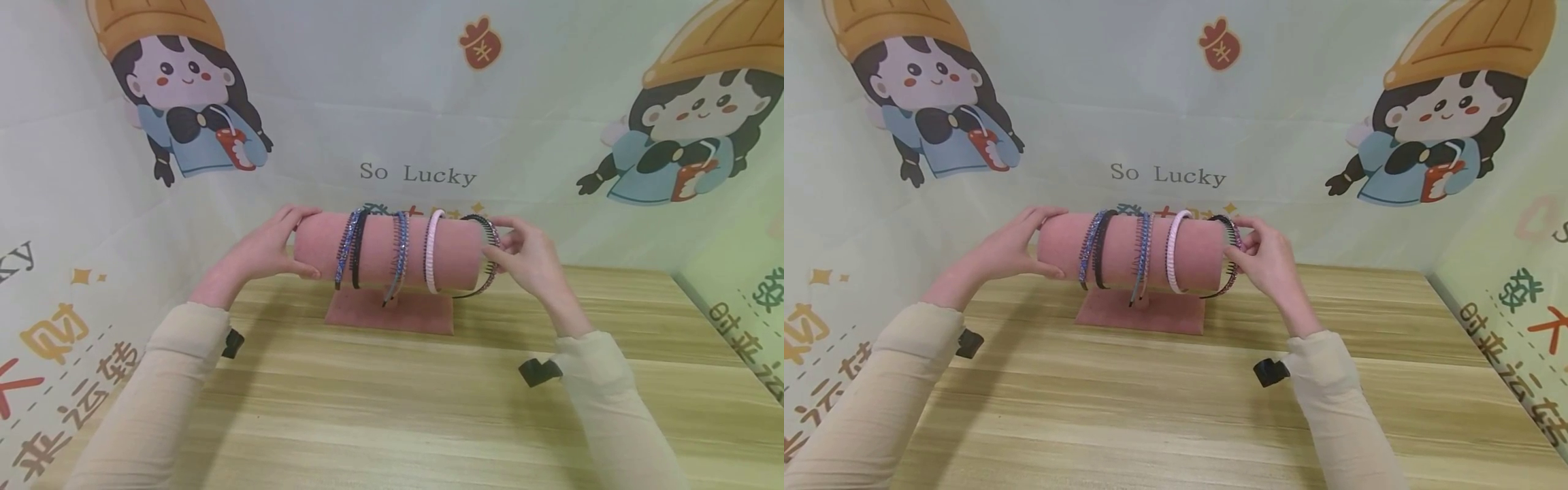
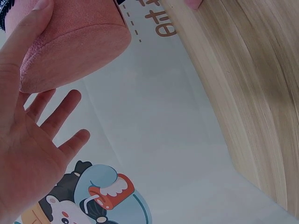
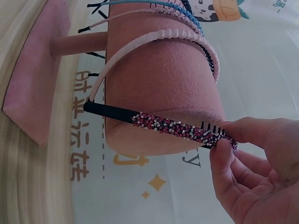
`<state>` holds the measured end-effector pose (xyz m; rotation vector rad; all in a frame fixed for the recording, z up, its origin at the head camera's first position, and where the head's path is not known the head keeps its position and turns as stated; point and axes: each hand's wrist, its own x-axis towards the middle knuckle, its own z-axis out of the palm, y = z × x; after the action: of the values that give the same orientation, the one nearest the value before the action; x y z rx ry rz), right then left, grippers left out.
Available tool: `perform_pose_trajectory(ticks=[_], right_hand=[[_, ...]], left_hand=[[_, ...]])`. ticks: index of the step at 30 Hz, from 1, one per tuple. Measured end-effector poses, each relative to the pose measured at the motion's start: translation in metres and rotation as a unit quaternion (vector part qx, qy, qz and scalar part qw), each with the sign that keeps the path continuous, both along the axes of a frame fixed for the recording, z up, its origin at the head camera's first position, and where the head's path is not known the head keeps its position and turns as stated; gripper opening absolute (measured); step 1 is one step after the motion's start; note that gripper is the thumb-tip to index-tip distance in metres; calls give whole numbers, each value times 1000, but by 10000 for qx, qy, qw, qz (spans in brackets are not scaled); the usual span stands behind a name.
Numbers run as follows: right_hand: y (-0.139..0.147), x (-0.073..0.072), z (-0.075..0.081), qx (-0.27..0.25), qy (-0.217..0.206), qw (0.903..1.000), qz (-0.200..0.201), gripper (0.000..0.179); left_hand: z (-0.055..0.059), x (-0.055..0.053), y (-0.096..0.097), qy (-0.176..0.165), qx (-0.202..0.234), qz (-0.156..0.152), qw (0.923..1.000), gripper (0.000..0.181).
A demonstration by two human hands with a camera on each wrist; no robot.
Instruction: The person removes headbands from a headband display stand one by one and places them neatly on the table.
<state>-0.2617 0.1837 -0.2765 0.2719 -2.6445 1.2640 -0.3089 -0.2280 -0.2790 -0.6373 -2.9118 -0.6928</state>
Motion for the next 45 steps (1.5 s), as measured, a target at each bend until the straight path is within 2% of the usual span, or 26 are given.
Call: perform_pose_trajectory(ticks=[10,20,34,45], right_hand=[[8,-1,-8,-155,205,9997,39,52],[18,2,-12,-324,225,9992,-117,53],[35,8,-13,-10,246,9996,-140,51],[47,12,-13,-55,206,9997,-133,51]], left_hand=[[1,-1,2,-12,27,-19,10000,104],[1,-2,2,39,-12,-81,10000,104],[-2,-1,-2,-19,35,-20,10000,105],[-1,-1,-1,-10,55,-21,10000,104]])
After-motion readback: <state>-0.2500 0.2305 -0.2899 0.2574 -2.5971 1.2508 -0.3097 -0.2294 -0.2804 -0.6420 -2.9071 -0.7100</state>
